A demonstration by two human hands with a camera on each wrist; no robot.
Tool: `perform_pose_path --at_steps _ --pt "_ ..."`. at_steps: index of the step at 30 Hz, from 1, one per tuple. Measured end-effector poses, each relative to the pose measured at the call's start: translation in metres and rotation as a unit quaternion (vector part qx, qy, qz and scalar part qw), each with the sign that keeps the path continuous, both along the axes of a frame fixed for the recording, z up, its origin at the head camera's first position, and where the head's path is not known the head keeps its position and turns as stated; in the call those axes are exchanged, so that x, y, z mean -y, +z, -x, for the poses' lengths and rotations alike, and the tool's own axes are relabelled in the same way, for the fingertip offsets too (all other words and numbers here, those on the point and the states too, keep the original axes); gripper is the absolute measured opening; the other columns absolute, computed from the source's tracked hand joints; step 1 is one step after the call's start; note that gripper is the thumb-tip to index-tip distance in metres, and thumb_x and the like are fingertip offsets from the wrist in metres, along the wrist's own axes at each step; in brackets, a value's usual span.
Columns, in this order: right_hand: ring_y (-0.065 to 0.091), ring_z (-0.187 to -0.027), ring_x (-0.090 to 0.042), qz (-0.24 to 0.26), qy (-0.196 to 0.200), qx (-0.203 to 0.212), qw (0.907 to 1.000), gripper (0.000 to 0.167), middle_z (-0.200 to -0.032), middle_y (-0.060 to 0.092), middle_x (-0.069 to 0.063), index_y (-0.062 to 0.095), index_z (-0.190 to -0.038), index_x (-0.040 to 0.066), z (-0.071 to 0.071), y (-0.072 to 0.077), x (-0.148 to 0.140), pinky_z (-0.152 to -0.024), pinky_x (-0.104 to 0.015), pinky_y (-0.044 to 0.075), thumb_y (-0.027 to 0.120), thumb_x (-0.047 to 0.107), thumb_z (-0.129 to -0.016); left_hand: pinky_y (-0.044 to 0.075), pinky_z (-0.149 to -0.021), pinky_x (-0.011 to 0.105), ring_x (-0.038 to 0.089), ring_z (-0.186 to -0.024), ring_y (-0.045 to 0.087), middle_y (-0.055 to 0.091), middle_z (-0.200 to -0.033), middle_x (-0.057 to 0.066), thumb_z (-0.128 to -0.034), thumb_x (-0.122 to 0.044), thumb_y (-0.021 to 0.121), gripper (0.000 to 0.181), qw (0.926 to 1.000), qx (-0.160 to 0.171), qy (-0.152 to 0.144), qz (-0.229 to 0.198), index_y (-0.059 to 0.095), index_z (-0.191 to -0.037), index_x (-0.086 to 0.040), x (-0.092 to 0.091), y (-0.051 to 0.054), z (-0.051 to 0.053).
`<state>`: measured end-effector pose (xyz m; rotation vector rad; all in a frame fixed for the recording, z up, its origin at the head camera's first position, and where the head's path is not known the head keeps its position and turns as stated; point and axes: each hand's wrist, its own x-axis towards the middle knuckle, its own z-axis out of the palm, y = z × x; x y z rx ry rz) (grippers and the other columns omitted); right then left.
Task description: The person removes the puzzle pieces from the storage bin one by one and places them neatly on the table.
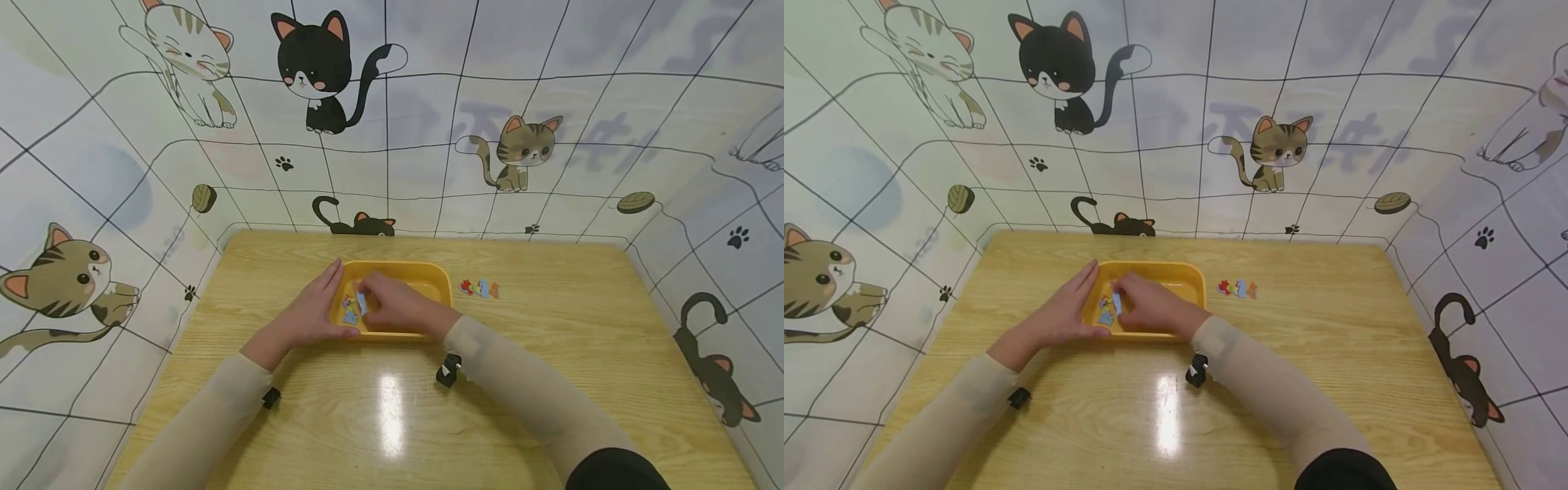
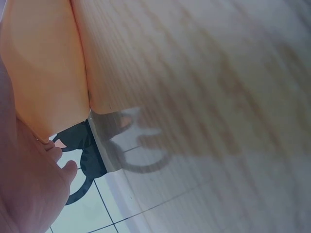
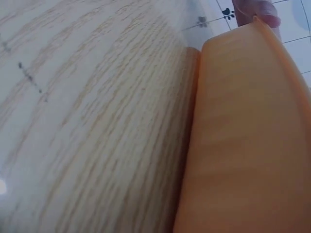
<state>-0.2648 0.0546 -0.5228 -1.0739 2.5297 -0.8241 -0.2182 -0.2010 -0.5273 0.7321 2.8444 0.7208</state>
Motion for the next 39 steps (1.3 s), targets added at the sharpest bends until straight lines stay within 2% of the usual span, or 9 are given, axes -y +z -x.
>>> perform_pose_path --at_steps 7,11,14,19,26,39 --pt "0.06 -0.102 -0.016 -0.01 -0.008 -0.012 0.9999 0.049 -0.13 0.066 0.002 0.065 -0.137 0.011 -0.002 0.013 -0.011 -0.091 -0.03 0.055 0.086 0.023 -0.095 0.02 -0.134 0.055 0.034 -0.171 0.008 -0.004 -0.186 0.009 -0.0821 -0.078 0.084 0.145 1.0 0.004 0.004 -0.005 0.007 -0.176 0.0 -0.001 0.0 0.0" --pt "0.062 -0.106 -0.019 0.006 -0.02 -0.003 0.9998 0.05 -0.132 0.066 -0.001 0.063 -0.138 0.009 -0.001 0.02 -0.023 -0.096 -0.034 0.056 0.084 0.02 -0.094 0.02 -0.134 0.056 0.034 -0.171 0.008 -0.003 -0.186 0.011 -0.0811 -0.08 0.084 0.147 1.0 0.007 0.005 -0.002 0.006 -0.176 0.0 -0.001 0.001 0.0" --pt "0.063 -0.106 -0.025 0.022 -0.017 0.002 0.9996 0.048 -0.131 0.064 -0.009 0.062 -0.138 0.007 -0.001 0.028 -0.035 -0.093 -0.038 0.057 0.082 0.017 -0.095 0.02 -0.134 0.057 0.036 -0.17 0.008 -0.002 -0.186 0.012 -0.0803 -0.079 0.085 0.147 0.9999 0.008 0.007 -0.001 0.006 -0.177 -0.001 -0.001 0.002 0.0" --pt "0.065 -0.106 -0.032 0.017 -0.02 -0.019 0.9995 0.047 -0.133 0.063 -0.013 0.062 -0.139 0.006 -0.002 0.04 -0.055 -0.085 -0.038 0.056 0.081 0.021 -0.098 0.02 -0.134 0.058 0.036 -0.17 0.008 -0.003 -0.186 0.011 -0.0799 -0.081 0.084 0.148 0.9999 0.011 0.01 0.0 0.004 -0.177 -0.003 -0.002 0.003 -0.001" --pt "0.063 -0.104 -0.029 0.015 -0.035 -0.041 0.9984 0.048 -0.133 0.065 -0.008 0.062 -0.139 0.008 -0.004 0.05 -0.075 -0.081 -0.038 0.055 0.083 0.022 -0.098 0.019 -0.135 0.056 0.034 -0.171 0.007 -0.002 -0.186 0.012 -0.0793 -0.084 0.082 0.149 0.9999 0.008 0.009 0.004 0.005 -0.176 0.0 -0.003 0.003 -0.001" --pt "0.062 -0.102 -0.026 0.003 -0.068 -0.045 0.9966 0.05 -0.128 0.066 -0.006 0.064 -0.138 0.008 -0.012 0.064 -0.109 -0.081 -0.04 0.056 0.086 0.022 -0.096 0.022 -0.134 0.057 0.035 -0.17 0.009 -0.002 -0.186 0.012 -0.0788 -0.085 0.081 0.15 1.0 0.005 0.006 0.002 0.007 -0.176 0.001 -0.002 0.002 0.0"
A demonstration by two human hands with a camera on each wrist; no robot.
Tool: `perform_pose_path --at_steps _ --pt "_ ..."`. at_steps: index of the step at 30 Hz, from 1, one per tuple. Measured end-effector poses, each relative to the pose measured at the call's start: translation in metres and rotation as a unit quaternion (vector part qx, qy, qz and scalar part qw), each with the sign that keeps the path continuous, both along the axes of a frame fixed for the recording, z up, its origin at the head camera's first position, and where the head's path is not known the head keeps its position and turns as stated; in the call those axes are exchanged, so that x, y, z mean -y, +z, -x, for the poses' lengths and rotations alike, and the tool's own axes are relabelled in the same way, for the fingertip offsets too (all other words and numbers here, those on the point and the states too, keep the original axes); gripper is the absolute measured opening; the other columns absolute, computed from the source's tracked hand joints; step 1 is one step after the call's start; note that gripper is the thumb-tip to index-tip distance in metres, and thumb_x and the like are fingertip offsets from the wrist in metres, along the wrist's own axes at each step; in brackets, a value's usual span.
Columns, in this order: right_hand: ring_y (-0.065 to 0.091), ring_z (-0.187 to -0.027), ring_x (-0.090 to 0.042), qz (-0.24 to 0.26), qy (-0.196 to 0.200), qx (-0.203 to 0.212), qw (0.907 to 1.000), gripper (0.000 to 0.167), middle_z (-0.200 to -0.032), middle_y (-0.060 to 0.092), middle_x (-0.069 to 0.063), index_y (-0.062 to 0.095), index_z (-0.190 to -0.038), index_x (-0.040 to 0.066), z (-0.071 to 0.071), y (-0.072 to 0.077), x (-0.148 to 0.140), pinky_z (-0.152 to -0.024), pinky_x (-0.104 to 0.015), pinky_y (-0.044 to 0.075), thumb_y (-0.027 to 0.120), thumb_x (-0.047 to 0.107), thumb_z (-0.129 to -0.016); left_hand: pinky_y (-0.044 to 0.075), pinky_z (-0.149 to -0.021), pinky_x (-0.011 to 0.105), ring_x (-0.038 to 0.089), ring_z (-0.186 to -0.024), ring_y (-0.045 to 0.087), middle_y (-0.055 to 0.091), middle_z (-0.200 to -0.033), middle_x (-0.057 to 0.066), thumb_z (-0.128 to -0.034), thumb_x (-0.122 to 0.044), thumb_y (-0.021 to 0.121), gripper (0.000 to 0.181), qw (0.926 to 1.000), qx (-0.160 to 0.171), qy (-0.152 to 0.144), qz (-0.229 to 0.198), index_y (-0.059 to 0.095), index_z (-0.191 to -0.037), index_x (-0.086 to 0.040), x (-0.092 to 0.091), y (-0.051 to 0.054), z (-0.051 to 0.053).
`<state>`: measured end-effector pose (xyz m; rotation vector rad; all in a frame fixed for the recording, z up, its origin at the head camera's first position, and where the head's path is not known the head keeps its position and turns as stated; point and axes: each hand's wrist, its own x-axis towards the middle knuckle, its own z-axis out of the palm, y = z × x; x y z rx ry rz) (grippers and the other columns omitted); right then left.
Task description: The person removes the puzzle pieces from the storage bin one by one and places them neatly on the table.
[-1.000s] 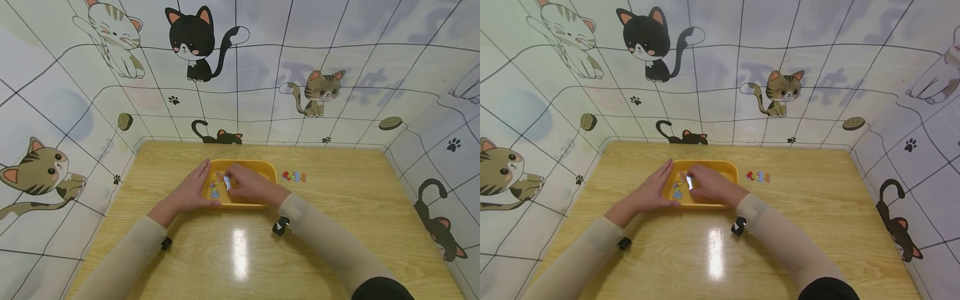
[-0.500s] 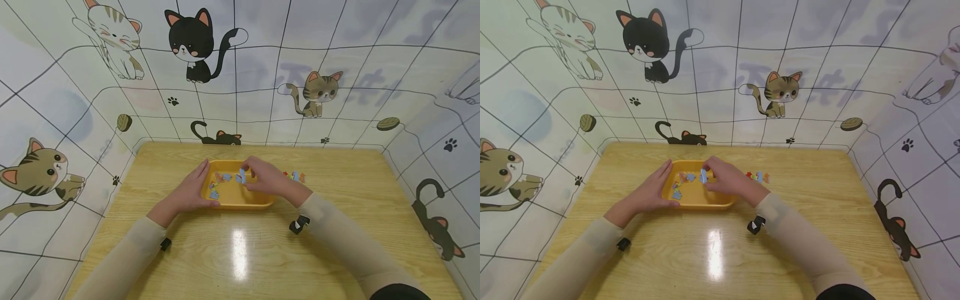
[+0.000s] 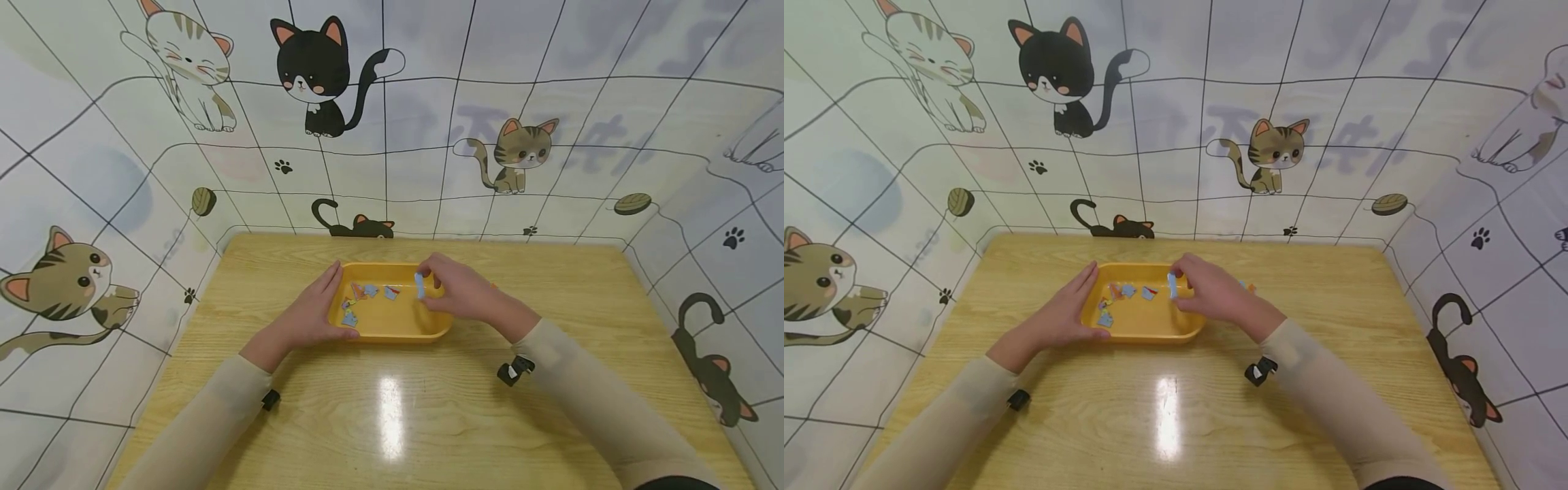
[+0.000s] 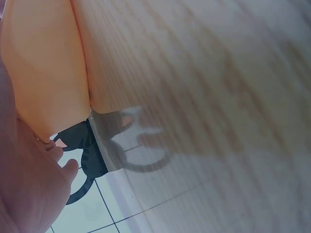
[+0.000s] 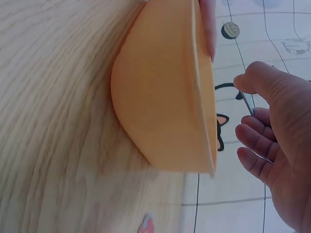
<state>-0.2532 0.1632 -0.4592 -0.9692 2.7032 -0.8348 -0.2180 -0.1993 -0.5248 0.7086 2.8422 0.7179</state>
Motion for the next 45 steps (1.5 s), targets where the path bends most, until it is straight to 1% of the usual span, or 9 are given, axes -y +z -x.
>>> perform_pose_path --at_steps 7,13,17,22,27,30,35,42,45 --pt "0.065 -0.103 -0.029 0.004 -0.012 -0.006 0.9999 0.048 -0.128 0.067 -0.01 0.064 -0.135 0.007 0.0 0.003 -0.021 -0.08 -0.041 0.057 0.086 0.022 -0.095 0.022 -0.133 0.058 0.036 -0.17 0.009 -0.002 -0.186 0.012 -0.0793 -0.086 0.081 0.15 1.0 0.001 -0.001 -0.001 0.005 -0.177 -0.001 0.001 -0.001 -0.001" --pt "0.065 -0.101 -0.032 0.011 -0.017 -0.017 0.9996 0.046 -0.125 0.066 -0.01 0.064 -0.133 0.006 -0.001 0.004 -0.04 -0.079 -0.041 0.056 0.085 0.022 -0.096 0.022 -0.134 0.055 0.033 -0.171 0.007 -0.004 -0.186 0.009 -0.0775 -0.089 0.079 0.152 1.0 0.007 0.005 0.0 0.004 -0.177 -0.003 0.002 -0.001 -0.001" --pt "0.066 -0.102 -0.035 0.015 -0.024 -0.024 0.9993 0.046 -0.124 0.065 -0.009 0.065 -0.133 0.004 -0.002 0.005 -0.053 -0.079 -0.043 0.056 0.086 0.019 -0.095 0.021 -0.134 0.055 0.033 -0.171 0.007 -0.004 -0.186 0.009 -0.0768 -0.09 0.079 0.152 0.9999 0.01 0.007 0.001 0.003 -0.177 -0.004 0.001 -0.001 -0.001" --pt "0.065 -0.099 -0.031 0.026 -0.038 -0.03 0.9985 0.042 -0.123 0.066 -0.012 0.065 -0.129 0.004 -0.002 -0.001 -0.072 -0.076 -0.042 0.057 0.086 0.012 -0.095 0.022 -0.134 0.055 0.033 -0.171 0.008 -0.004 -0.187 0.008 -0.0767 -0.09 0.078 0.152 0.9999 0.008 0.006 0.0 0.003 -0.177 -0.004 0.001 -0.001 -0.001" --pt "0.064 -0.099 -0.03 0.026 -0.056 -0.023 0.9978 0.04 -0.125 0.067 -0.015 0.065 -0.129 0.003 -0.002 -0.009 -0.089 -0.078 -0.043 0.056 0.086 0.012 -0.096 0.021 -0.134 0.055 0.033 -0.171 0.008 -0.004 -0.186 0.009 -0.0773 -0.09 0.078 0.152 1.0 0.007 0.004 0.001 0.003 -0.177 -0.004 0.001 0.0 -0.001" --pt "0.063 -0.101 -0.03 0.017 -0.065 -0.019 0.9976 0.04 -0.126 0.066 -0.015 0.065 -0.131 0.002 -0.003 -0.013 -0.099 -0.079 -0.045 0.056 0.085 0.014 -0.098 0.021 -0.134 0.055 0.035 -0.171 0.008 -0.004 -0.186 0.01 -0.0778 -0.088 0.079 0.152 1.0 0.004 0.003 0.001 0.003 -0.177 -0.002 0.001 0.0 -0.001" --pt "0.064 -0.101 -0.031 -0.001 -0.079 -0.027 0.9965 0.042 -0.126 0.066 -0.017 0.064 -0.133 0.0 -0.003 -0.016 -0.116 -0.082 -0.047 0.055 0.083 0.016 -0.099 0.021 -0.135 0.053 0.032 -0.171 0.007 -0.005 -0.186 0.008 -0.0771 -0.091 0.077 0.153 0.9999 0.009 0.008 0.005 0.001 -0.177 -0.003 0.001 -0.001 0.0" --pt "0.064 -0.098 -0.031 -0.022 -0.097 -0.037 0.9943 0.042 -0.124 0.066 -0.019 0.064 -0.13 -0.003 -0.002 -0.02 -0.136 -0.081 -0.048 0.054 0.085 0.014 -0.098 0.02 -0.135 0.052 0.031 -0.171 0.007 -0.006 -0.186 0.007 -0.0766 -0.091 0.077 0.154 0.9999 0.01 0.011 0.005 0.0 -0.177 -0.004 0.0 -0.002 0.001" --pt "0.065 -0.099 -0.034 -0.028 -0.104 -0.027 0.9938 0.043 -0.124 0.066 -0.022 0.064 -0.131 -0.006 0.0 -0.023 -0.144 -0.082 -0.05 0.055 0.084 0.012 -0.098 0.02 -0.135 0.052 0.031 -0.171 0.007 -0.006 -0.186 0.006 -0.0768 -0.091 0.077 0.154 0.9999 0.01 0.012 0.005 0.001 -0.177 -0.003 0.0 -0.003 0.0"
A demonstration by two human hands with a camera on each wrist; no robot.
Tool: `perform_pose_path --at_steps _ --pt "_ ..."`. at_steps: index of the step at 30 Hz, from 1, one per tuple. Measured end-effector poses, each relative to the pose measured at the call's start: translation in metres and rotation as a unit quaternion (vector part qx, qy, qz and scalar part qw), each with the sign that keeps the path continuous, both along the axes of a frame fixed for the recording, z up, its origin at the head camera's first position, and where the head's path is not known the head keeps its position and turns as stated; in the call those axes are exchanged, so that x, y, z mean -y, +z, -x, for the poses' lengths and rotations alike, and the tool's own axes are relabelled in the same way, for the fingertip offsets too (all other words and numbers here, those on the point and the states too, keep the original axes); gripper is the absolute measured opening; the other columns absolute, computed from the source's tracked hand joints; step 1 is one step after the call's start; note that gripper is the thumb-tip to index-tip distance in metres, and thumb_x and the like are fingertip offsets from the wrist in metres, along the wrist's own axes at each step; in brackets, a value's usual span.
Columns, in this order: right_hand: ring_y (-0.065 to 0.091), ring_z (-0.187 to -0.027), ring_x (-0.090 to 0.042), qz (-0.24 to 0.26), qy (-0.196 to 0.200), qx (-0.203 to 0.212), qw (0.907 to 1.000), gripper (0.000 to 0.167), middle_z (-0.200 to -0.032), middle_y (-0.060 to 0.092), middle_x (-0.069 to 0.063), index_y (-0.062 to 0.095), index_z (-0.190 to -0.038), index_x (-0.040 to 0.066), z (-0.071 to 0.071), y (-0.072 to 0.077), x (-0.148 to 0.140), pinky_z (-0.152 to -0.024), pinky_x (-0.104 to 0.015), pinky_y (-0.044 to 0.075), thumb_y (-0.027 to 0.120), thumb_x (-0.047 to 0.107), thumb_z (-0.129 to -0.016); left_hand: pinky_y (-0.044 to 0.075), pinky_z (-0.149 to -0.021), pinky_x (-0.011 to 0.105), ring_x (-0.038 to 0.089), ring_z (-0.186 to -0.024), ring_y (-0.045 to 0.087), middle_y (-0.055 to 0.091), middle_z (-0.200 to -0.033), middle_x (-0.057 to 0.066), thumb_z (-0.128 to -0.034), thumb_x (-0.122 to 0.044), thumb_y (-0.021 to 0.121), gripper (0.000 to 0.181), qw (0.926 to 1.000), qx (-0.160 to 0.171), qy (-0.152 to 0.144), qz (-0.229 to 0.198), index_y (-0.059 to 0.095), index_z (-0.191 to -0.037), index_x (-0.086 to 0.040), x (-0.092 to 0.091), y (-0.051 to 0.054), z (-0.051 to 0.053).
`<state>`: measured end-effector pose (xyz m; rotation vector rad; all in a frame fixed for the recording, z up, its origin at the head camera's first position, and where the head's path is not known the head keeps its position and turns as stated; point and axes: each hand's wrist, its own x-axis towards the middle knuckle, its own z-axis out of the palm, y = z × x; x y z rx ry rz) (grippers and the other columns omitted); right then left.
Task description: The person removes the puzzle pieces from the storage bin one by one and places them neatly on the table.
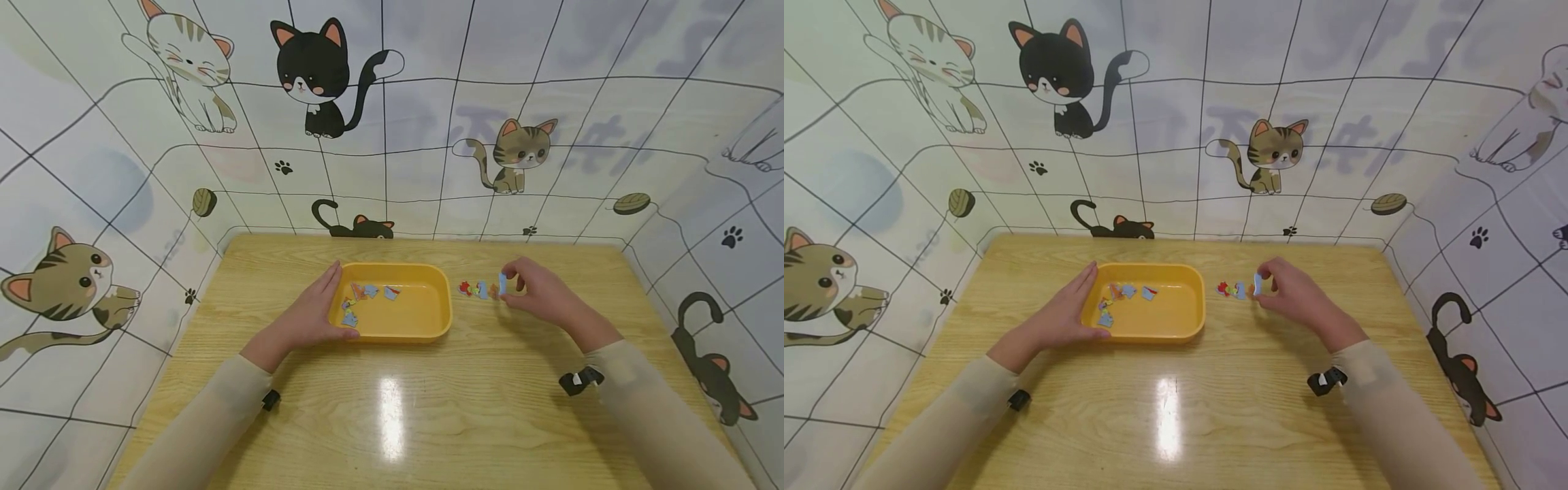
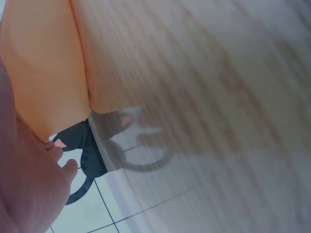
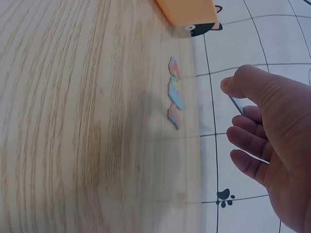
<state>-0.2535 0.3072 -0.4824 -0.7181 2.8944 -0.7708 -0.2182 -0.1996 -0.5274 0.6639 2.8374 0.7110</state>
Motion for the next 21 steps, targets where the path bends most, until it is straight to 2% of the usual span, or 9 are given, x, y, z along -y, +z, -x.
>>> perform_pose_path --at_steps 8,14,21 --pt "0.067 -0.103 -0.035 -0.027 -0.012 0.026 0.9992 0.048 -0.125 0.066 -0.021 0.063 -0.135 -0.007 0.01 -0.01 -0.015 -0.085 -0.052 0.057 0.084 0.014 -0.098 0.021 -0.134 0.053 0.032 -0.171 0.008 -0.004 -0.186 0.009 -0.0776 -0.09 0.077 0.153 1.0 -0.007 -0.004 -0.001 0.003 -0.177 -0.001 0.001 -0.001 0.0" --pt "0.067 -0.103 -0.038 -0.023 -0.016 0.039 0.9988 0.05 -0.125 0.066 -0.023 0.062 -0.136 -0.01 0.012 -0.014 -0.018 -0.083 -0.051 0.056 0.084 0.013 -0.097 0.02 -0.135 0.053 0.032 -0.171 0.007 -0.005 -0.186 0.009 -0.0787 -0.089 0.078 0.151 1.0 -0.004 -0.004 0.002 0.001 -0.177 -0.003 0.001 -0.001 0.0" --pt "0.065 -0.098 -0.034 -0.013 -0.013 0.057 0.9982 0.051 -0.118 0.067 -0.02 0.065 -0.135 -0.012 0.016 -0.024 -0.019 -0.079 -0.046 0.055 0.085 0.012 -0.095 0.02 -0.135 0.055 0.033 -0.171 0.007 -0.004 -0.186 0.01 -0.0781 -0.089 0.078 0.152 1.0 -0.005 -0.004 0.003 0.002 -0.177 -0.002 0.0 0.001 -0.001"
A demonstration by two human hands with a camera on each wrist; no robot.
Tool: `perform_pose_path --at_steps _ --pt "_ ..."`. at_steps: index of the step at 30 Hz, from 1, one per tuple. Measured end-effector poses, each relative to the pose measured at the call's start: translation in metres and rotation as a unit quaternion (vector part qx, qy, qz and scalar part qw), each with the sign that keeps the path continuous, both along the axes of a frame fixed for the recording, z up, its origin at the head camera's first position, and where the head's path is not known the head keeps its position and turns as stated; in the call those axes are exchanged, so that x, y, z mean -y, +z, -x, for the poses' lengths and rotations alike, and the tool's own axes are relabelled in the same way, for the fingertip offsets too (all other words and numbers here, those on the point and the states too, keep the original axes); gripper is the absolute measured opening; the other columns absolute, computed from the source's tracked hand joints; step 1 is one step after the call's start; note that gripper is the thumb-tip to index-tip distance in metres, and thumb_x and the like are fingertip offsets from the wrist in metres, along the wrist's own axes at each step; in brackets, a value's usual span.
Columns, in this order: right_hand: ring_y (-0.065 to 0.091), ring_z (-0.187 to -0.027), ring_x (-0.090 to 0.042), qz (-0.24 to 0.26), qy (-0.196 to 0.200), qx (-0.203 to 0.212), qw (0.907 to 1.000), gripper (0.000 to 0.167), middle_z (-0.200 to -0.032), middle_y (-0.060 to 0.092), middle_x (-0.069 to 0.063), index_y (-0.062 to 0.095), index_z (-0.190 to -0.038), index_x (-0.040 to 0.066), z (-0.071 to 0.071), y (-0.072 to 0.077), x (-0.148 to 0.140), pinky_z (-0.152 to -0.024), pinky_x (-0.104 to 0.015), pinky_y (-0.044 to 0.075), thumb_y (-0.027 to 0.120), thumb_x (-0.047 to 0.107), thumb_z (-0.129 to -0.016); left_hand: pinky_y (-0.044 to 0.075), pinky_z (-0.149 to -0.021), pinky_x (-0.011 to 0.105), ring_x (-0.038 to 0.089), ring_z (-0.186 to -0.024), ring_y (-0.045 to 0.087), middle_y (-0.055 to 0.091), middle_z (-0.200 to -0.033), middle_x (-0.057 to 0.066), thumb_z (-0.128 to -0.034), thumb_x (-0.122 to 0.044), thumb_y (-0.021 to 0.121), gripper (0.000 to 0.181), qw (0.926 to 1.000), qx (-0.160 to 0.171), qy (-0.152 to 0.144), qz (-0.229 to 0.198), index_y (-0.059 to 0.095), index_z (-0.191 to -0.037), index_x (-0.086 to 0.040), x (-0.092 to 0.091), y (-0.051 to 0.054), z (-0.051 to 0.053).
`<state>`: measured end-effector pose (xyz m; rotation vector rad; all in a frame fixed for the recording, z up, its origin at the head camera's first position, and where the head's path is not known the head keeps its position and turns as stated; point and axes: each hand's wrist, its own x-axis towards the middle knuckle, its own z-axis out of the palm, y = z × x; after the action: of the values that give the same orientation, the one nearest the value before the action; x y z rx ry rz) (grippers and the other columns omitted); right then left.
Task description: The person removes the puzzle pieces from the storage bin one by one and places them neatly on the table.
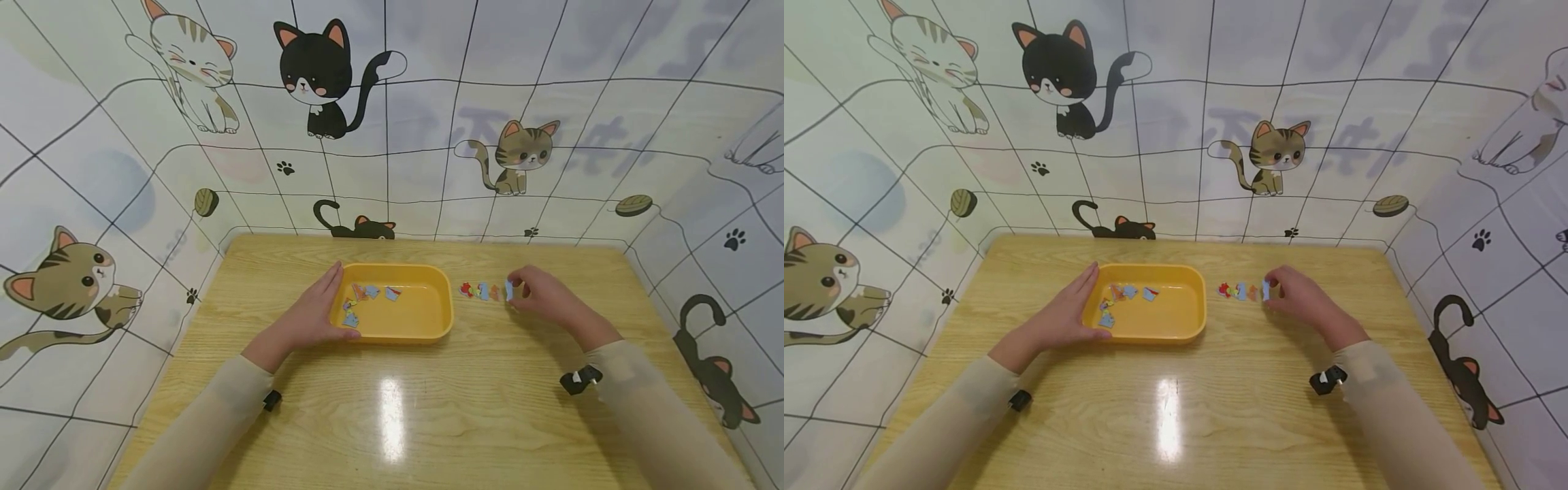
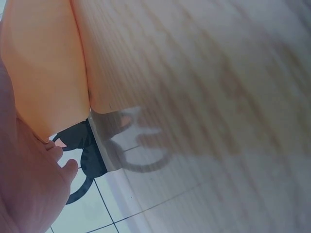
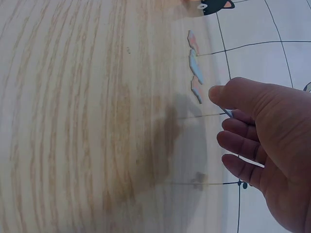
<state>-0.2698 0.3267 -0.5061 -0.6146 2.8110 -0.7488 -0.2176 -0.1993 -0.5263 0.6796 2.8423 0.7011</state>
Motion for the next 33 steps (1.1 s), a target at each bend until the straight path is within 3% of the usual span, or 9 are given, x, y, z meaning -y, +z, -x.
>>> perform_pose_path --at_steps 6,8,13,15,21,33 --pt "0.065 -0.094 -0.029 -0.002 0.005 0.001 1.0 0.048 -0.114 0.069 -0.017 0.067 -0.133 -0.011 0.004 -0.01 -0.002 -0.08 -0.046 0.056 0.086 0.01 -0.095 0.022 -0.132 0.062 0.038 -0.17 0.01 -0.001 -0.186 0.013 -0.0764 -0.09 0.078 0.153 0.9997 -0.009 -0.008 -0.023 0.005 -0.177 -0.001 0.0 -0.002 0.002" --pt "0.066 -0.093 -0.028 -0.006 0.006 -0.005 0.9999 0.047 -0.114 0.07 -0.017 0.068 -0.132 -0.011 0.004 -0.012 -0.002 -0.081 -0.047 0.057 0.086 0.008 -0.094 0.022 -0.133 0.062 0.039 -0.17 0.011 0.0 -0.186 0.014 -0.0779 -0.089 0.079 0.151 0.9992 -0.015 -0.011 -0.035 0.005 -0.177 -0.001 0.002 -0.011 0.005" --pt "0.067 -0.094 -0.03 -0.005 0.012 -0.006 0.9999 0.047 -0.113 0.07 -0.018 0.068 -0.132 -0.013 0.005 -0.014 0.0 -0.084 -0.051 0.059 0.086 0.009 -0.094 0.021 -0.133 0.062 0.039 -0.17 0.01 0.0 -0.186 0.015 -0.079 -0.089 0.078 0.15 0.9992 -0.01 -0.011 -0.037 0.005 -0.176 0.0 0.002 -0.01 0.005" --pt "0.067 -0.094 -0.03 -0.003 0.013 -0.001 0.9999 0.047 -0.112 0.069 -0.018 0.067 -0.132 -0.013 0.006 -0.014 0.001 -0.084 -0.052 0.058 0.087 0.009 -0.094 0.02 -0.133 0.062 0.038 -0.17 0.01 0.0 -0.186 0.014 -0.0779 -0.09 0.077 0.152 0.9997 -0.003 -0.007 -0.025 0.005 -0.176 0.001 -0.002 -0.001 0.001" --pt "0.064 -0.096 -0.029 0.002 0.005 0.027 0.9996 0.049 -0.111 0.066 -0.016 0.067 -0.134 -0.012 0.008 -0.017 0.0 -0.086 -0.051 0.056 0.086 0.012 -0.097 0.021 -0.134 0.057 0.036 -0.17 0.009 -0.002 -0.186 0.013 -0.0782 -0.088 0.079 0.152 1.0 -0.004 0.0 0.004 0.004 -0.176 0.0 -0.002 0.001 0.0" --pt "0.065 -0.105 -0.031 0.027 0.001 0.055 0.9981 0.051 -0.123 0.065 -0.019 0.064 -0.141 -0.009 0.009 -0.021 -0.005 -0.092 -0.054 0.056 0.084 0.016 -0.101 0.02 -0.135 0.053 0.031 -0.171 0.006 -0.005 -0.187 0.008 -0.0771 -0.093 0.074 0.153 1.0 0.005 0.001 0.001 0.001 -0.177 -0.004 0.0 0.001 -0.001"
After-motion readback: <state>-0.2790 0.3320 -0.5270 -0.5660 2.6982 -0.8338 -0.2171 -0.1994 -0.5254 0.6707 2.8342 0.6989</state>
